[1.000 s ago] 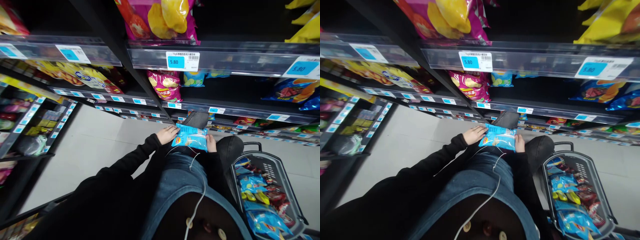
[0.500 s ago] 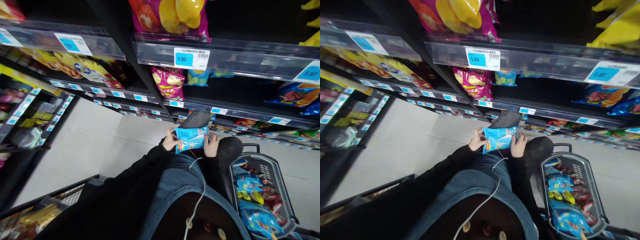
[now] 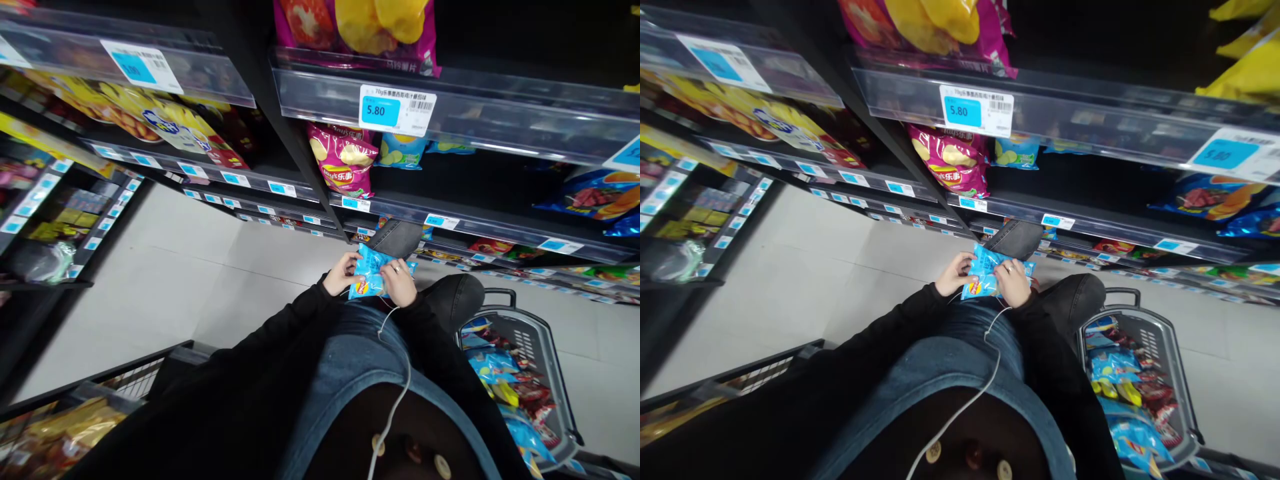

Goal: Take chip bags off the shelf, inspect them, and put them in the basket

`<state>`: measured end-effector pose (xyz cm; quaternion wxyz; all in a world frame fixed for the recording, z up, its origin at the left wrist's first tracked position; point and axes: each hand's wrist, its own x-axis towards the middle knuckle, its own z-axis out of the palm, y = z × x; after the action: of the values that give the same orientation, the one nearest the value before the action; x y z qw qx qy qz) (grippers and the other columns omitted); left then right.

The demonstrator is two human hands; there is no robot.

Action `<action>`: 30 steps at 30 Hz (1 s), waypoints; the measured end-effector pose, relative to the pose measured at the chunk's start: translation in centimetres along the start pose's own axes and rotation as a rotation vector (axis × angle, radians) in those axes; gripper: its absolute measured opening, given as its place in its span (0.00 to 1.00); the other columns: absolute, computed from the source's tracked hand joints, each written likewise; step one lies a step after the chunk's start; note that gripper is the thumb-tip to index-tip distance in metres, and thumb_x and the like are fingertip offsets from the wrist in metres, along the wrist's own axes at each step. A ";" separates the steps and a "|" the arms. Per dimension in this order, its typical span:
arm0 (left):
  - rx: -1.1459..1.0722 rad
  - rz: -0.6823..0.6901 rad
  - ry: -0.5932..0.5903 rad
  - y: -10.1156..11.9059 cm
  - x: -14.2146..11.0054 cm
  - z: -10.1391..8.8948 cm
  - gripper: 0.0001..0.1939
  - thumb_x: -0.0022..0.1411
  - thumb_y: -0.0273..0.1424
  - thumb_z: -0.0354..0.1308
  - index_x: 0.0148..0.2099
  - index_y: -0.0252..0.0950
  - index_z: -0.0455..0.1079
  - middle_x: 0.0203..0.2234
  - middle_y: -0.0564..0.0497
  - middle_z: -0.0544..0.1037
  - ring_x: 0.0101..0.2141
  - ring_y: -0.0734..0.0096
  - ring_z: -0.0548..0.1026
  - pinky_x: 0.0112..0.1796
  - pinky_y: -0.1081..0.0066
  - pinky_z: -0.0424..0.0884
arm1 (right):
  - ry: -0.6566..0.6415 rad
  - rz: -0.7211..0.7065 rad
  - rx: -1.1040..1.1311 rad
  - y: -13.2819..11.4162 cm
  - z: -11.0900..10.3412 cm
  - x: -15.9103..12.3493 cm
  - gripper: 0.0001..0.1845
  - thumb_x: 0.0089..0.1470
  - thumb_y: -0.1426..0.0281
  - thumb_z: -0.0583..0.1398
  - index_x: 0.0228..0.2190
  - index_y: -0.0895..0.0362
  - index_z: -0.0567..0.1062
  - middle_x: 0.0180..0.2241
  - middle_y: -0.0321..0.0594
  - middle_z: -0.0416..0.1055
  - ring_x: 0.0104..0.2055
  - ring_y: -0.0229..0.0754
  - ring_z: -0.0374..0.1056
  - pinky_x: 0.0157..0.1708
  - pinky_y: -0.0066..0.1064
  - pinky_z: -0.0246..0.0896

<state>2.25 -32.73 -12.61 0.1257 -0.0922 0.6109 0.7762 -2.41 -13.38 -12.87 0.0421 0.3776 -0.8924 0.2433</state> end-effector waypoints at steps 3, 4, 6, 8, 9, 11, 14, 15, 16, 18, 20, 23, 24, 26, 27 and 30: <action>0.093 -0.002 -0.021 0.8 0.2 -0.4 0.22 0.42 0.34 0.68 0.37 0.34 0.63 0.25 0.57 0.65 0.24 0.80 0.64 0.29 0.76 0.63 | -0.063 0.035 -0.015 -0.2 0.0 0.3 0.15 0.60 0.72 0.48 0.29 0.58 0.71 0.30 0.43 0.66 0.36 0.44 0.57 0.37 0.35 0.52; 0.129 -0.004 -0.016 1.0 0.2 -0.5 0.21 0.42 0.34 0.67 0.36 0.33 0.64 0.24 0.57 0.65 0.23 0.81 0.63 0.27 0.76 0.62 | -0.076 0.032 -0.050 -0.3 0.0 0.4 0.15 0.60 0.72 0.47 0.28 0.59 0.71 0.30 0.44 0.66 0.36 0.45 0.57 0.37 0.35 0.52; 0.187 -0.017 0.002 1.3 0.3 -0.5 0.19 0.43 0.33 0.67 0.37 0.32 0.65 0.23 0.57 0.65 0.22 0.81 0.61 0.26 0.77 0.61 | -0.095 -0.018 -0.153 -0.4 -0.1 0.7 0.15 0.60 0.70 0.48 0.28 0.59 0.71 0.30 0.45 0.67 0.36 0.45 0.57 0.37 0.36 0.50; 0.199 -0.032 0.024 1.5 0.2 -0.5 0.20 0.42 0.32 0.67 0.37 0.32 0.65 0.24 0.57 0.66 0.23 0.81 0.62 0.27 0.76 0.62 | -0.120 -0.124 -0.243 -0.5 -0.5 0.9 0.15 0.60 0.68 0.48 0.29 0.59 0.72 0.29 0.45 0.67 0.35 0.45 0.57 0.36 0.37 0.48; 0.188 -0.044 0.032 1.6 0.2 -0.5 0.20 0.41 0.32 0.67 0.37 0.33 0.65 0.25 0.56 0.66 0.23 0.80 0.63 0.28 0.76 0.63 | -0.134 -0.185 -0.269 -0.5 -0.7 1.1 0.15 0.61 0.68 0.48 0.31 0.59 0.72 0.29 0.45 0.67 0.34 0.45 0.58 0.36 0.37 0.47; 0.149 -0.068 0.031 1.6 0.2 -0.4 0.21 0.41 0.32 0.67 0.38 0.33 0.65 0.26 0.55 0.67 0.25 0.79 0.65 0.29 0.75 0.65 | -0.166 -0.276 -0.280 -0.5 -1.2 1.5 0.14 0.61 0.70 0.47 0.36 0.59 0.72 0.29 0.44 0.68 0.33 0.44 0.58 0.35 0.37 0.46; 0.086 -0.079 0.011 1.7 0.2 -0.6 0.23 0.40 0.33 0.68 0.39 0.33 0.65 0.27 0.55 0.67 0.26 0.78 0.67 0.31 0.74 0.66 | -0.228 -0.323 -0.239 -0.5 -1.6 2.1 0.14 0.60 0.74 0.46 0.36 0.59 0.71 0.30 0.45 0.69 0.33 0.44 0.59 0.36 0.37 0.47; 0.067 -0.077 0.001 1.7 0.2 -0.7 0.24 0.40 0.33 0.68 0.40 0.33 0.65 0.27 0.55 0.68 0.26 0.77 0.68 0.31 0.74 0.66 | -0.249 -0.315 -0.215 -0.5 -1.6 2.3 0.14 0.60 0.74 0.46 0.34 0.59 0.71 0.30 0.45 0.69 0.34 0.44 0.59 0.36 0.37 0.47; 0.050 -0.078 -0.010 1.7 0.2 -0.9 0.24 0.40 0.33 0.68 0.40 0.33 0.65 0.27 0.55 0.68 0.27 0.77 0.68 0.32 0.74 0.66 | -0.264 -0.289 -0.188 -0.6 -1.5 2.4 0.14 0.60 0.73 0.46 0.32 0.59 0.71 0.30 0.45 0.69 0.35 0.44 0.60 0.37 0.37 0.48; 0.029 -0.086 -0.030 1.7 0.2 -1.2 0.25 0.39 0.34 0.69 0.40 0.33 0.65 0.28 0.53 0.70 0.28 0.76 0.69 0.33 0.73 0.67 | -0.282 -0.197 -0.120 -0.8 -1.2 2.6 0.13 0.60 0.74 0.47 0.31 0.59 0.70 0.31 0.45 0.69 0.36 0.44 0.61 0.39 0.36 0.49; 0.032 -0.097 -0.048 1.6 0.2 -1.5 0.26 0.38 0.35 0.70 0.40 0.32 0.66 0.28 0.52 0.71 0.28 0.75 0.70 0.33 0.72 0.67 | -0.299 -0.102 -0.045 -0.9 -1.0 2.7 0.12 0.59 0.75 0.47 0.31 0.59 0.69 0.32 0.45 0.69 0.37 0.44 0.61 0.41 0.35 0.51; 0.082 -0.073 -0.044 1.6 0.4 -1.7 0.25 0.39 0.37 0.70 0.38 0.32 0.68 0.27 0.53 0.71 0.27 0.75 0.70 0.32 0.73 0.67 | -0.323 -0.034 0.045 -0.8 -0.9 2.9 0.11 0.59 0.75 0.47 0.33 0.59 0.68 0.33 0.44 0.69 0.38 0.44 0.61 0.43 0.35 0.51; 0.115 -0.056 -0.026 1.6 0.5 -1.7 0.23 0.39 0.37 0.69 0.37 0.32 0.68 0.26 0.53 0.71 0.26 0.76 0.69 0.31 0.74 0.66 | -0.324 -0.023 0.068 -0.8 -1.0 2.9 0.11 0.59 0.74 0.46 0.32 0.58 0.68 0.33 0.44 0.69 0.39 0.45 0.61 0.42 0.35 0.51; 0.192 -0.022 0.025 1.8 0.8 -1.6 0.20 0.40 0.38 0.69 0.34 0.32 0.69 0.24 0.54 0.70 0.24 0.78 0.66 0.28 0.75 0.64 | -0.321 -0.001 0.109 -0.7 -1.1 3.0 0.12 0.60 0.72 0.46 0.32 0.58 0.68 0.33 0.43 0.69 0.39 0.45 0.59 0.41 0.35 0.51; 0.229 -0.011 0.052 1.9 1.0 -1.6 0.19 0.41 0.38 0.68 0.32 0.31 0.69 0.22 0.55 0.70 0.23 0.79 0.65 0.28 0.75 0.62 | -0.320 0.009 0.123 -0.6 -1.2 3.0 0.13 0.60 0.71 0.46 0.31 0.57 0.68 0.33 0.43 0.69 0.39 0.45 0.59 0.40 0.35 0.50; 0.255 -0.010 0.113 2.1 1.5 -1.6 0.16 0.40 0.38 0.68 0.27 0.32 0.69 0.18 0.56 0.68 0.22 0.80 0.63 0.27 0.76 0.60 | -0.289 0.056 0.092 -0.8 -1.1 3.1 0.14 0.61 0.68 0.47 0.30 0.57 0.69 0.32 0.42 0.68 0.38 0.45 0.57 0.38 0.35 0.48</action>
<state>0.12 -34.60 -11.47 0.1057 -0.1219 0.7104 0.6850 -4.19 -15.32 -10.80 -0.1108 0.3852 -0.8873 0.2279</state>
